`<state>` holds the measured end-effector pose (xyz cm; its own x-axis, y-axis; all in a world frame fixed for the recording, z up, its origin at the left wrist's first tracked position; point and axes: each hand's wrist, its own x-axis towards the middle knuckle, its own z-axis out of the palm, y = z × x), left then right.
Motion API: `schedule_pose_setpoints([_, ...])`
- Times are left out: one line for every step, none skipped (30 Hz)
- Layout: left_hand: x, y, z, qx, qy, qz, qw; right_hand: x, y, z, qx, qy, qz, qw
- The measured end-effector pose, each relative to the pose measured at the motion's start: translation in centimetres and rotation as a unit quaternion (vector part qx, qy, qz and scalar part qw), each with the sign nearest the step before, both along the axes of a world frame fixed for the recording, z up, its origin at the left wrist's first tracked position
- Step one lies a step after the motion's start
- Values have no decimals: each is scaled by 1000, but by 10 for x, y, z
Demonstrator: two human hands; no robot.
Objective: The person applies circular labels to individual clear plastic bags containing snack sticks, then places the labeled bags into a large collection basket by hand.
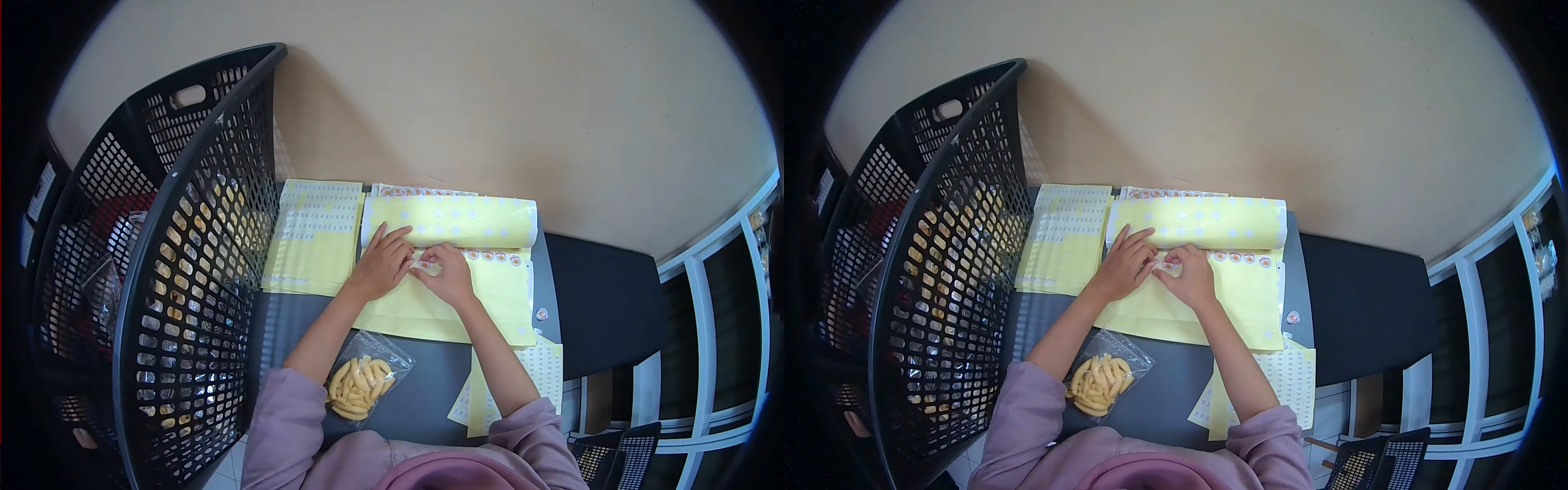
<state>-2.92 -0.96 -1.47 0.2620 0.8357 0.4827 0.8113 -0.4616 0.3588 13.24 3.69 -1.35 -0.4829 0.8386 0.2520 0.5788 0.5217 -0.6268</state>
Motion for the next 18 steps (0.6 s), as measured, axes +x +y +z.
schedule_pose_setpoints([0,0,-1,5,4,4,1000,0,0,-2,11,11,-1,1000])
schedule_pose_setpoints([0,0,-1,10,9,9,1000,0,0,-4,23,23,-1,999])
schedule_pose_setpoints([0,1,-2,10,9,9,1000,0,-1,-2,22,23,-2,999])
schedule_pose_setpoints([0,1,-3,17,9,12,1000,0,-3,-1,16,25,-6,1000])
schedule_pose_setpoints([0,1,-4,23,9,16,1000,0,-4,0,9,26,-11,1000])
schedule_pose_setpoints([0,1,-4,23,10,15,1000,1,-3,-2,9,27,-11,1000])
schedule_pose_setpoints([-1,1,-4,20,8,18,1000,1,-2,-4,10,31,-10,999])
schedule_pose_setpoints([-1,1,-3,16,7,20,1000,1,-2,-6,12,34,-9,999])
schedule_pose_setpoints([0,2,-2,17,7,19,1000,1,-1,-6,13,35,-11,999])
schedule_pose_setpoints([0,2,-2,16,9,22,1000,1,-2,-7,13,34,-12,999])
schedule_pose_setpoints([0,1,-1,16,10,26,999,1,-2,-8,14,33,-12,999])
schedule_pose_setpoints([0,1,0,15,10,24,1000,1,-2,-7,13,33,-13,999])
schedule_pose_setpoints([-1,1,1,15,12,27,999,1,-3,-7,6,40,-14,999])
schedule_pose_setpoints([-1,1,0,14,14,30,999,1,-3,-7,-1,46,-15,999])
schedule_pose_setpoints([-1,1,-1,13,13,29,999,1,-4,-7,-2,46,-16,999])
schedule_pose_setpoints([-1,1,-1,15,9,31,999,1,-4,-7,-4,48,-14,999])
schedule_pose_setpoints([-1,2,-1,18,6,34,999,1,-3,-6,-5,51,-13,999])
schedule_pose_setpoints([-1,2,-1,18,6,34,999,1,-3,-7,-5,51,-13,999])
